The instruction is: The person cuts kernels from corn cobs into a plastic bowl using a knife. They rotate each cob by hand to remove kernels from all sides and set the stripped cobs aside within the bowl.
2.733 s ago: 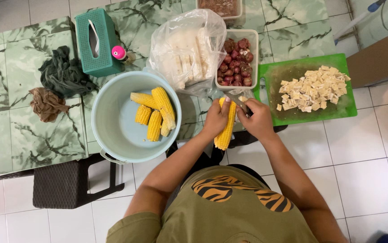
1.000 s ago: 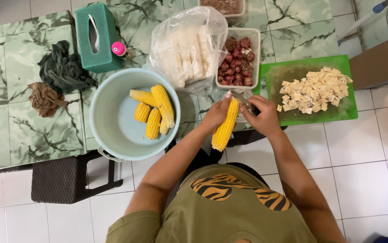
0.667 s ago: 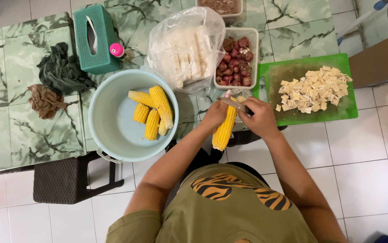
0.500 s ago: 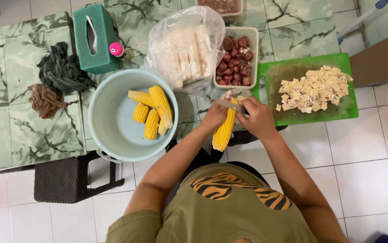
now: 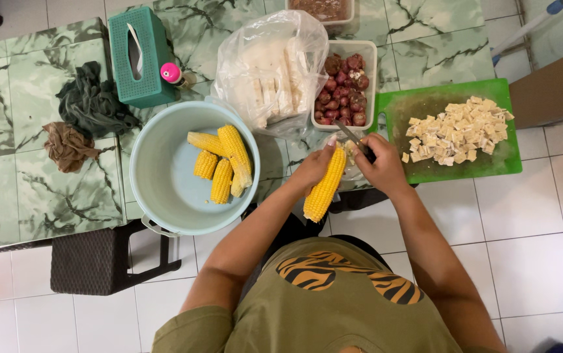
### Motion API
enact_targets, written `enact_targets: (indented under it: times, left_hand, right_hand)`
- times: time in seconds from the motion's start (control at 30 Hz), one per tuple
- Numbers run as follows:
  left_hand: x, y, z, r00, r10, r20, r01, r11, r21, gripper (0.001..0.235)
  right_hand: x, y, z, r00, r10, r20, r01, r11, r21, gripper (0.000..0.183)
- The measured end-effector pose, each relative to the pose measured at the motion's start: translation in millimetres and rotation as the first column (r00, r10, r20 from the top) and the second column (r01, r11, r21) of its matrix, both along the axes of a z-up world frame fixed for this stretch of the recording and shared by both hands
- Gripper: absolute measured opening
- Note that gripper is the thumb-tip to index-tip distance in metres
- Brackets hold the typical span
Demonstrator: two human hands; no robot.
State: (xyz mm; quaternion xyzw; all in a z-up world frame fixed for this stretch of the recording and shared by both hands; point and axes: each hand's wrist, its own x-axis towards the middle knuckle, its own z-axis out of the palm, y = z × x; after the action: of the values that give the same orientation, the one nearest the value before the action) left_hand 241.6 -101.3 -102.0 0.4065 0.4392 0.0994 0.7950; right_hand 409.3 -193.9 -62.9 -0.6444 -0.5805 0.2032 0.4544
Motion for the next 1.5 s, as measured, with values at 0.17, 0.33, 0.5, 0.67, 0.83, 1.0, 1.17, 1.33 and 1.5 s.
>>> enact_targets:
  times: [0.17,0.33,0.5,0.67,0.83,1.0,1.17,1.33,1.5]
  left_hand:
    - [-6,4,10,0.999,-0.009,0.042,0.01,0.999,-0.03,0.073]
    - [-16,14,11,0.996,0.053,0.077,-0.043,0.992,-0.122,0.077]
    - [-31,18,17,0.962,0.166,0.219,-0.164,0.986,-0.029,0.048]
    - [-79,26,50,0.838,0.285,0.465,-0.397,0.904,0.161,0.045]
    - [-174,50,86,0.85,0.295,0.436,-0.526,0.5,0.688,0.043]
    - [-268,63,99,0.82,0.52,0.239,-0.403,0.227,0.887,0.048]
    - [-319,68,81,0.849,0.527,0.051,-0.214,0.254,0.943,0.063]
    - [-340,68,58,0.898,0.437,-0.056,-0.051,0.23,0.972,0.071]
    - [-350,71,52,0.828,0.487,-0.279,0.113,0.343,0.933,0.069]
  right_hand:
    - [4,1,-8,0.998,-0.067,0.016,0.067,0.998,0.018,0.015]
    - [11,0,-26,0.992,-0.087,0.091,0.095,0.992,-0.088,0.018]
    - [9,1,-30,0.985,-0.116,0.129,0.112,0.993,0.038,0.022]
    - [-15,17,5,0.997,0.01,0.074,-0.011,1.0,0.011,0.025]
    - [-64,45,37,0.957,0.137,-0.254,-0.184,0.968,-0.172,0.031]
    - [-113,76,36,0.936,0.32,-0.146,-0.343,0.921,-0.182,0.038]
    - [-170,105,18,0.886,0.455,-0.092,-0.462,0.847,-0.263,0.038]
    - [-229,120,16,0.845,0.529,-0.08,-0.52,0.775,-0.36,0.035]
    - [-269,121,24,0.832,0.543,-0.109,-0.543,0.76,-0.359,0.038]
